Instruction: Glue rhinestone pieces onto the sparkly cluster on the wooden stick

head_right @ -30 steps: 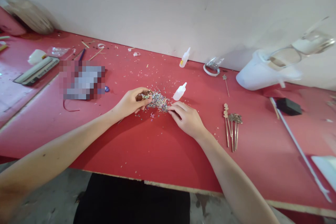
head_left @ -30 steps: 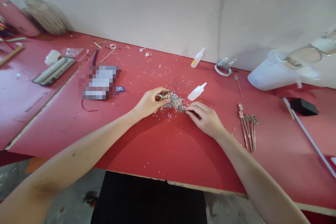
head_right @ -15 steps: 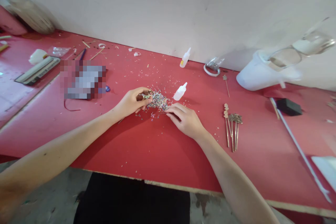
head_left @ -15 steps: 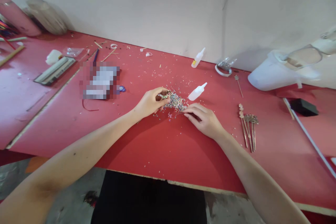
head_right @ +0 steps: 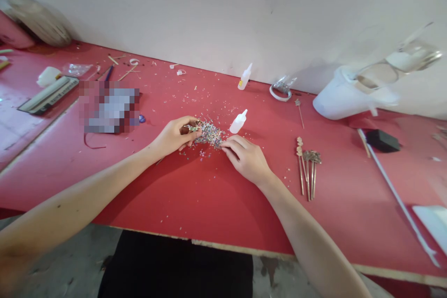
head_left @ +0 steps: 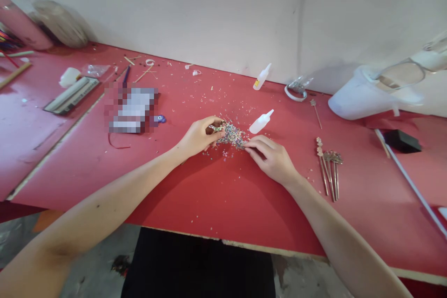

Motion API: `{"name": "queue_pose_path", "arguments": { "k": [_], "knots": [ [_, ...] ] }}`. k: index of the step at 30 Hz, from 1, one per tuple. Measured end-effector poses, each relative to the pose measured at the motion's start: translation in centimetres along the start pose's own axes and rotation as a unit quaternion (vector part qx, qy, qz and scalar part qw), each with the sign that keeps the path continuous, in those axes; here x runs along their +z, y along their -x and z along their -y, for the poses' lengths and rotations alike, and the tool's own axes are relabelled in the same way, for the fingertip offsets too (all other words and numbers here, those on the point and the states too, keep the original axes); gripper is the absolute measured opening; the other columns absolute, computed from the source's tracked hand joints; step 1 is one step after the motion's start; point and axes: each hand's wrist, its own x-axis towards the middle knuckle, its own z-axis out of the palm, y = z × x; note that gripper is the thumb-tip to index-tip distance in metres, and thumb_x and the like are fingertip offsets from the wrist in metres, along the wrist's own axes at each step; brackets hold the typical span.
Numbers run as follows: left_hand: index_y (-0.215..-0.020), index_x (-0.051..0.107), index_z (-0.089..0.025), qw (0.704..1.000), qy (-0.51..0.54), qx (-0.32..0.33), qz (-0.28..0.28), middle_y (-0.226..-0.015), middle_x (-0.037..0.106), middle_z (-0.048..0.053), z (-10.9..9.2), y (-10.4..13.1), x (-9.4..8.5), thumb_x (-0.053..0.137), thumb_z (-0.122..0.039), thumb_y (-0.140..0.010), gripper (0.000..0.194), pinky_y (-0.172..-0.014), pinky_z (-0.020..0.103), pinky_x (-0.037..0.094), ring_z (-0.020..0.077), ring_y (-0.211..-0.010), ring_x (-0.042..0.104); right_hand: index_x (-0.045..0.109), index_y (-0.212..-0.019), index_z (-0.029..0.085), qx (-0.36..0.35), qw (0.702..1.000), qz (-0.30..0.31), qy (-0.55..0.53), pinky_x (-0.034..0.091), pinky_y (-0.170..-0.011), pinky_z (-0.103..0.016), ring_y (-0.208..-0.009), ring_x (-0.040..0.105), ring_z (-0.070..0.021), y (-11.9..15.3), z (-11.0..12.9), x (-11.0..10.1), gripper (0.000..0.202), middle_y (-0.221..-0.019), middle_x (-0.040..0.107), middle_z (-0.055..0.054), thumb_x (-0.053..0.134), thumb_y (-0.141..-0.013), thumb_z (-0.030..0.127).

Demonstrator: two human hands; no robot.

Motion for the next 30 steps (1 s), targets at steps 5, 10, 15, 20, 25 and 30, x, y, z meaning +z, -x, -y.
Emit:
{"name": "queue_pose_path", "arguments": {
  "k": [5, 10, 15, 20, 25, 30],
  "knots": [
    [-0.113, 0.057, -0.019, 1.0, 0.008, -0.005, 0.002, -0.056, 0.055, -0.003, -0.05, -0.01, -0.03, 0.062, -0.033, -0.085, 0.032, -0.039, 0.022, 0.033, 0.0069, -0.037, 0.04, 0.064, -0.1, 0.023, 0.011, 1.0, -0.008, 0.0, 0.053, -0.077, -0.031, -0.086, 0.066, -0.0174, 0.0, 0.07, -0.18, 0.014, -0.1, 0.068, -0.005, 0.051, -0.093, 0.024],
    [-0.113, 0.057, -0.019, 1.0, 0.008, -0.001, 0.004, -0.055, 0.055, -0.003, -0.05, -0.06, -0.05, 0.061, -0.033, -0.085, 0.031, -0.04, 0.022, 0.034, 0.0071, -0.037, 0.041, 0.064, -0.099, 0.024, -0.059, 0.996, 0.045, -0.045, 0.054, -0.077, -0.032, -0.087, 0.066, -0.0176, -0.03, 0.3, -0.59, 0.016, -0.096, 0.068, -0.005, 0.05, -0.093, 0.022],
    [-0.111, 0.057, -0.018, 1.0, 0.013, 0.009, -0.002, -0.056, 0.055, -0.002, 0.02, -0.06, -0.03, 0.061, -0.033, -0.085, 0.03, -0.039, 0.021, 0.034, 0.0069, -0.037, 0.041, 0.064, -0.098, 0.023, -0.075, 0.995, 0.055, -0.045, 0.054, -0.077, -0.031, -0.087, 0.065, -0.0171, -0.15, 0.41, -0.63, 0.015, -0.095, 0.068, -0.005, 0.05, -0.093, 0.02],
    [-0.112, 0.057, -0.017, 1.0, 0.013, 0.011, 0.0, -0.056, 0.055, -0.003, 0.05, -0.04, -0.02, 0.061, -0.033, -0.085, 0.032, -0.038, 0.021, 0.034, 0.0065, -0.036, 0.04, 0.064, -0.099, 0.023, -0.082, 0.994, 0.056, -0.042, 0.053, -0.076, -0.03, -0.087, 0.065, -0.017, -0.19, 0.33, -0.51, 0.016, -0.095, 0.068, -0.005, 0.05, -0.093, 0.019],
    [-0.112, 0.057, -0.017, 1.0, 0.008, 0.004, 0.0, -0.056, 0.055, -0.003, 0.06, -0.05, -0.02, 0.061, -0.033, -0.086, 0.031, -0.039, 0.021, 0.034, 0.0064, -0.037, 0.041, 0.064, -0.099, 0.024, -0.091, 0.994, 0.059, -0.033, 0.054, -0.076, -0.031, -0.088, 0.065, -0.0175, -0.15, 0.18, -0.5, 0.017, -0.096, 0.069, -0.005, 0.049, -0.093, 0.019],
    [-0.112, 0.057, -0.018, 1.0, 0.01, 0.007, 0.0, -0.056, 0.055, -0.002, 0.0, -0.06, -0.02, 0.061, -0.033, -0.085, 0.031, -0.039, 0.021, 0.034, 0.0069, -0.037, 0.041, 0.066, -0.099, 0.024, -0.097, 0.993, 0.061, -0.017, 0.054, -0.076, -0.032, -0.091, 0.066, -0.018, -0.03, -0.09, -0.73, 0.019, -0.097, 0.069, -0.005, 0.049, -0.093, 0.018]
  ]
}}
